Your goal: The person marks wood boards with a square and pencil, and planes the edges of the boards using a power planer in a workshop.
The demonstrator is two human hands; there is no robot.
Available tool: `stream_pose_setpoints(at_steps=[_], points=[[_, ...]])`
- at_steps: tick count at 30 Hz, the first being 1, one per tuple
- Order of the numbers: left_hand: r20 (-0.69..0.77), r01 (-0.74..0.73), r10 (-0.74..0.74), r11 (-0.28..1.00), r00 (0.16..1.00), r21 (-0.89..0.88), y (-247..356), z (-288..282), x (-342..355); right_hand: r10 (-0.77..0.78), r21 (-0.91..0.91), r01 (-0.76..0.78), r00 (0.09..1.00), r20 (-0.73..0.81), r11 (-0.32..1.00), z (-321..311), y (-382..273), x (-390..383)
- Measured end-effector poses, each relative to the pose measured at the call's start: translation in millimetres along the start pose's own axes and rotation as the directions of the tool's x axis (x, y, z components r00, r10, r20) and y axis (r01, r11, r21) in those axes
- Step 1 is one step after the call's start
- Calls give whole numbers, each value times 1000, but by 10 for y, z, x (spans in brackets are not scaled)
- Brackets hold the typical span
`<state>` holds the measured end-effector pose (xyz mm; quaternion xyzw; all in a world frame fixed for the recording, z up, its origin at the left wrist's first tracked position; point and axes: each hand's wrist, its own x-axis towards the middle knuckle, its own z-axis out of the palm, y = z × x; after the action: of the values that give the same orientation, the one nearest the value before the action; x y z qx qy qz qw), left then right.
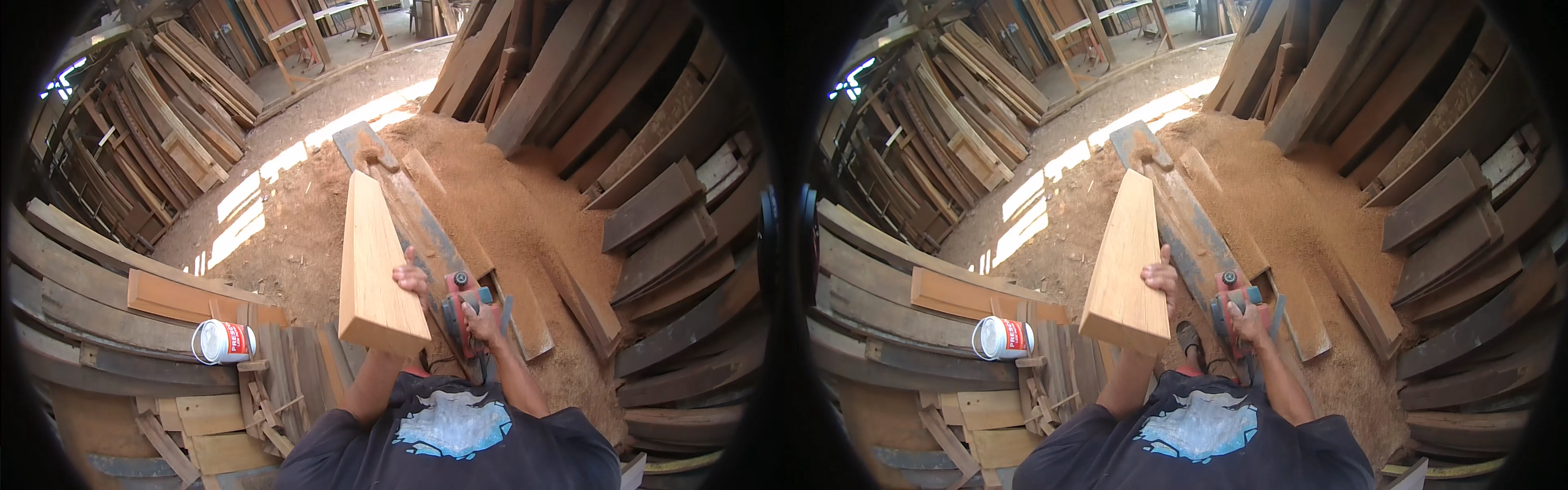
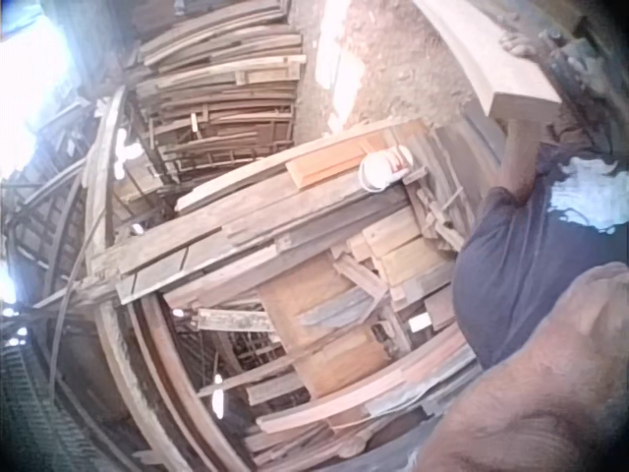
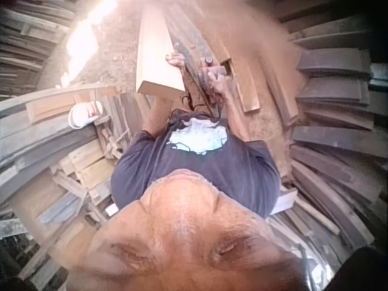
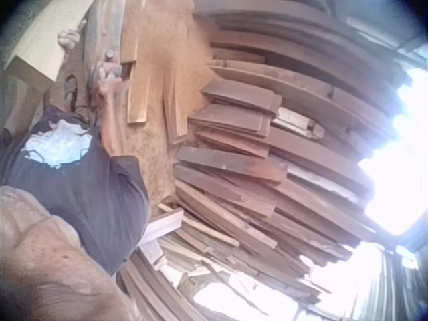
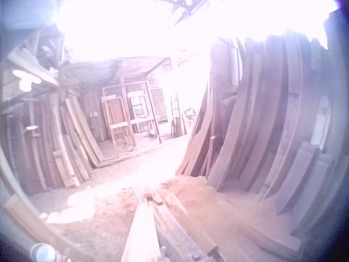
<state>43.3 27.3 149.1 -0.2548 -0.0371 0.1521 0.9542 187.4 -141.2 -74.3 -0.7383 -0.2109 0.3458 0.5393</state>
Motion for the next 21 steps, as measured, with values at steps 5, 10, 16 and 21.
stream_pose_setpoints(at_steps=[5, 10, 16, 21], points=[[63, -69, 70, 997, 996, -19, -70, 105, 228, 20, 97, -20, 1000, 3, 995, 27, 27, -56], [87, -79, 77, 997, 993, 24, -234, 230, 217, 43, 160, -47, 999, 26, 986, 9, 114, -75], [103, -111, 108, 994, 989, 19, -266, 278, 201, 119, 177, -126, 992, 52, 976, -9, 156, -98], [-18, 86, -85, 931, 996, 354, 267, -107, -98, -259, -222, 221, 953, -158, 950, -38, 250, -172]])
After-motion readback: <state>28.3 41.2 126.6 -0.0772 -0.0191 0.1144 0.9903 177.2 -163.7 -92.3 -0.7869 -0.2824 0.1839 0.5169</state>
